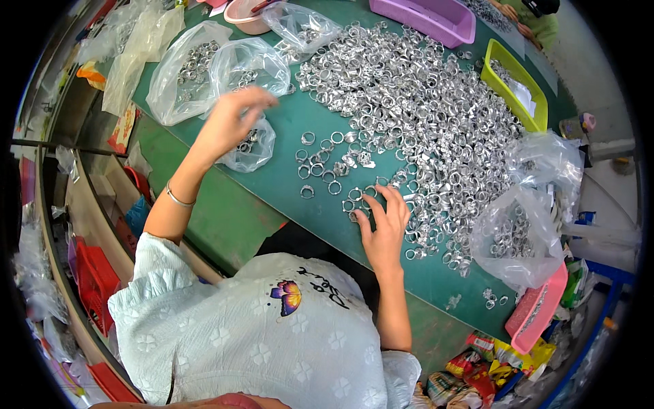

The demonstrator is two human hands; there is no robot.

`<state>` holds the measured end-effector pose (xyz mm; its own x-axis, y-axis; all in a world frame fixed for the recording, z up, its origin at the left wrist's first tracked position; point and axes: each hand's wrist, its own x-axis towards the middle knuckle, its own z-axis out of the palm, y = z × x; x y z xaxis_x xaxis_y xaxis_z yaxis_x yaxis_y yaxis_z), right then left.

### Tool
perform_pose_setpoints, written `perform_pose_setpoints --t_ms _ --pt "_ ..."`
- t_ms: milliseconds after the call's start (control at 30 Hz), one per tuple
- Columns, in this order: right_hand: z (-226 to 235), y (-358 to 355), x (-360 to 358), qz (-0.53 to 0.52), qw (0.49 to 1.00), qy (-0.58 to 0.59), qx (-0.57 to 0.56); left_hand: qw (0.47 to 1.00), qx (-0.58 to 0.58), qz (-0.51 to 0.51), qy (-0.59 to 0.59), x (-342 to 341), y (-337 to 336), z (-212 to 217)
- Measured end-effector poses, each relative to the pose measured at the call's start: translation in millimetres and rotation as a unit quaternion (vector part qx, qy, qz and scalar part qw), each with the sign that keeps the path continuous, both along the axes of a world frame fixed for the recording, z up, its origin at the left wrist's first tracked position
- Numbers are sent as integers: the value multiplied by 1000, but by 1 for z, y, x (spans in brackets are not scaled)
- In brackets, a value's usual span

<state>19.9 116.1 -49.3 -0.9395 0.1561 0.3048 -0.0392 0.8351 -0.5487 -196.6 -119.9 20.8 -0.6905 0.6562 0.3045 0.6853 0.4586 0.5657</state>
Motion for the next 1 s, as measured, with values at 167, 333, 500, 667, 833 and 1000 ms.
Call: perform_pose_setpoints --t_ms 167,333,500,667,833,1000 --pt "1 -3 0 -2 1000 2 -16 965 -261 14 -8 -32 1 -24" --pt "-5 -5 0 -7 999 24 -26 901 -422 35 95 -45 34 -28" --pt "6 8 1 5 998 39 -39 865 -492 16 103 -49 44 -44" --pt "16 40 -7 -44 997 57 -39 860 -494 31 121 -48 46 -45" --pt "17 73 -75 -77 992 96 32 936 -306 107 139 -36 53 1" --pt "1 46 -102 -18 991 15 132 891 -350 214 192 -75 11 8"
